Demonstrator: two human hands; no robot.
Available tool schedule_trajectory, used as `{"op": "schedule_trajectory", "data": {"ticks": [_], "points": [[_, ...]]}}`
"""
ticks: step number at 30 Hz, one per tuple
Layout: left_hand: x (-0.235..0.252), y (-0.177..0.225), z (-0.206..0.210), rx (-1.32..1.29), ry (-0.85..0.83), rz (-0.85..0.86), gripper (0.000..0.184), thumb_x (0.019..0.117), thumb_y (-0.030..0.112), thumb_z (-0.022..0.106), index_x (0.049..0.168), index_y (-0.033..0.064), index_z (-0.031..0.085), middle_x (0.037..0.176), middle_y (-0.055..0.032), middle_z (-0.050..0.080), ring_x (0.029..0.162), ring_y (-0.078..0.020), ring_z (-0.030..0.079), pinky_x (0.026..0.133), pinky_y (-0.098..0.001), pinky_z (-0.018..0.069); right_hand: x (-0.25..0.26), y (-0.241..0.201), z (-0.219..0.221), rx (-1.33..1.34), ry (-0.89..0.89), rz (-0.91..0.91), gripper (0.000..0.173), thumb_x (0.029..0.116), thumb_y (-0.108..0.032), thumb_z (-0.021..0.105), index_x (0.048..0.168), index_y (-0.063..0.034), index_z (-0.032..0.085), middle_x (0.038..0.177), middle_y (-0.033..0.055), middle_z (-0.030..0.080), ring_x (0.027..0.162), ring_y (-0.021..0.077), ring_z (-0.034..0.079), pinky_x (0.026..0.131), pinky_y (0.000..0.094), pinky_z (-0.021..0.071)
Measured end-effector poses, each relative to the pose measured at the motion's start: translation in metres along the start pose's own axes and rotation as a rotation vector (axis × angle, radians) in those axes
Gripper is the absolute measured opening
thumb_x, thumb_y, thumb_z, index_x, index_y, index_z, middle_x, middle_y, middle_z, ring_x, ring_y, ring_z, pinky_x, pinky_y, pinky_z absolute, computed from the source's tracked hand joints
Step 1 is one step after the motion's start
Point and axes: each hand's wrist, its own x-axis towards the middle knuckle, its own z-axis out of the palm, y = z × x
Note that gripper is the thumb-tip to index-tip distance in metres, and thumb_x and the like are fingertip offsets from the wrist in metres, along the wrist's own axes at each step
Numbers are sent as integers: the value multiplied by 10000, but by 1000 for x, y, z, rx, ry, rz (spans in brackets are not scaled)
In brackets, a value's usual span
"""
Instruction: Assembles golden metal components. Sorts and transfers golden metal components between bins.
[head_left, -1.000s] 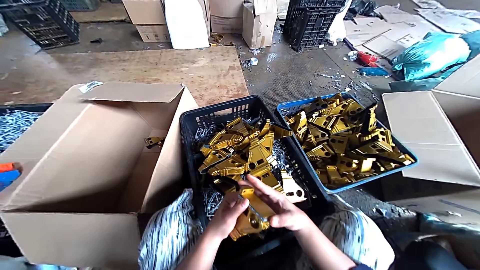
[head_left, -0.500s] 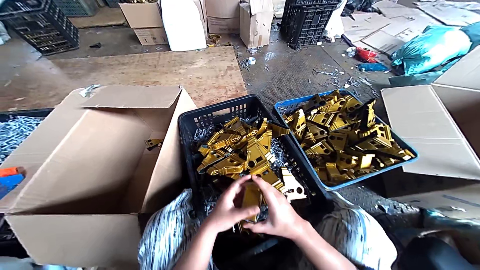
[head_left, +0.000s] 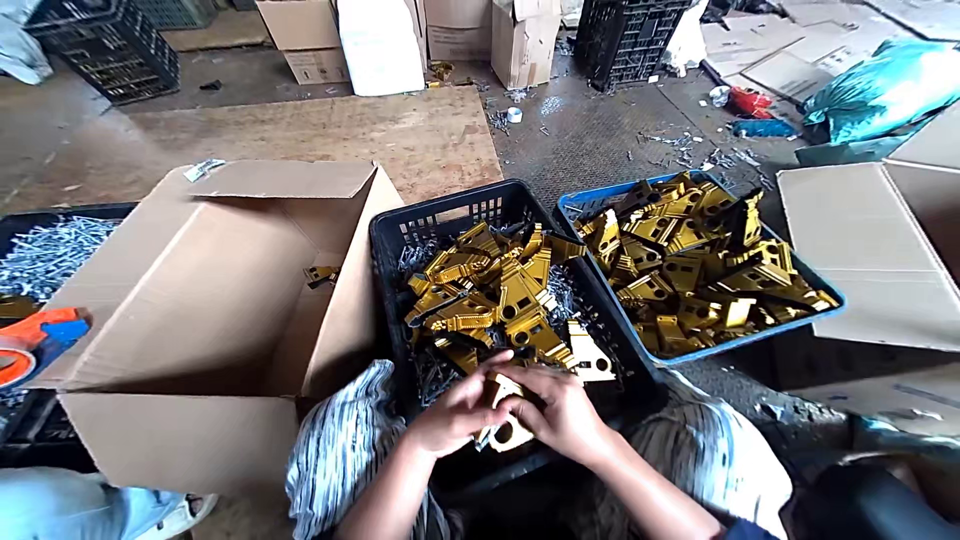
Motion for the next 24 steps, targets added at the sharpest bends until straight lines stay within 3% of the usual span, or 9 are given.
{"op": "schedule_trajectory", "data": {"ticks": [2,3,9,13,15,18,20,22,24], "points": [[-9,0,4,73,-30,20,1026,805,45,752,1577,-19,79,1465,-108,501,1279,-183,569,1074,-394,495,-6,-7,5,-39,16,-53,338,999,-249,666,1236,-13,716,1066,116,771,989,177,739,949,318,580],[-15,-1,7,104,-29,21,1044,776,28,754,1578,-27,89,1464,-111,503,1279,-178,566,1073,-389,494,-12,-11,7,-38,22,-81,308,1010,-252,654,1223,-41,725,1043,106,768,965,175,733,925,316,585],[-68,-32,38,6,5,-110,935,786,31,712,1574,24,210,1419,-97,558,1220,-186,607,1025,-402,523,-78,-46,16,46,-105,-5,185,979,-273,706,1095,-161,795,1237,136,686,1166,191,656,1002,330,565],[-114,-79,76,2,88,-249,887,799,15,701,1563,54,251,1345,-63,626,1154,-153,649,979,-391,559,-133,-64,37,-238,-149,-117,108,966,-171,671,984,-186,777,1148,45,732,1112,237,677,899,423,596],[-127,-104,76,-33,41,-243,913,810,110,750,1557,41,231,1349,-62,617,1154,-136,637,960,-368,548,-154,-65,45,-280,-209,-214,146,978,-77,621,995,-151,745,1075,31,745,1093,221,691,893,400,595],[-124,-111,72,-38,-31,-191,815,813,148,768,1497,57,335,1290,-35,640,1091,-108,646,895,-330,558,-157,-60,47,-303,-215,-331,170,1005,-56,554,1007,-134,705,1028,39,736,1031,203,702,867,352,598],[-116,-105,68,-14,-57,-176,714,860,96,738,1470,37,373,1283,-55,645,1129,-130,642,960,-356,549,-151,-52,47,-293,-208,-360,146,1011,-77,556,1017,-137,689,1041,54,724,1018,217,698,838,358,602],[-110,-108,64,-3,-14,-162,649,866,27,702,1438,17,395,1253,-70,655,1127,-150,647,970,-375,549,-147,-41,49,-225,-195,-299,125,988,-75,596,1018,-135,701,1061,61,720,1025,223,699,841,355,611],[-106,-114,66,41,74,-134,622,856,-8,724,1403,14,427,1225,-73,661,1108,-158,656,962,-377,560,-147,-33,49,-78,-166,-108,104,970,-115,657,1017,-120,749,1094,59,733,1036,200,691,897,335,595]]}}
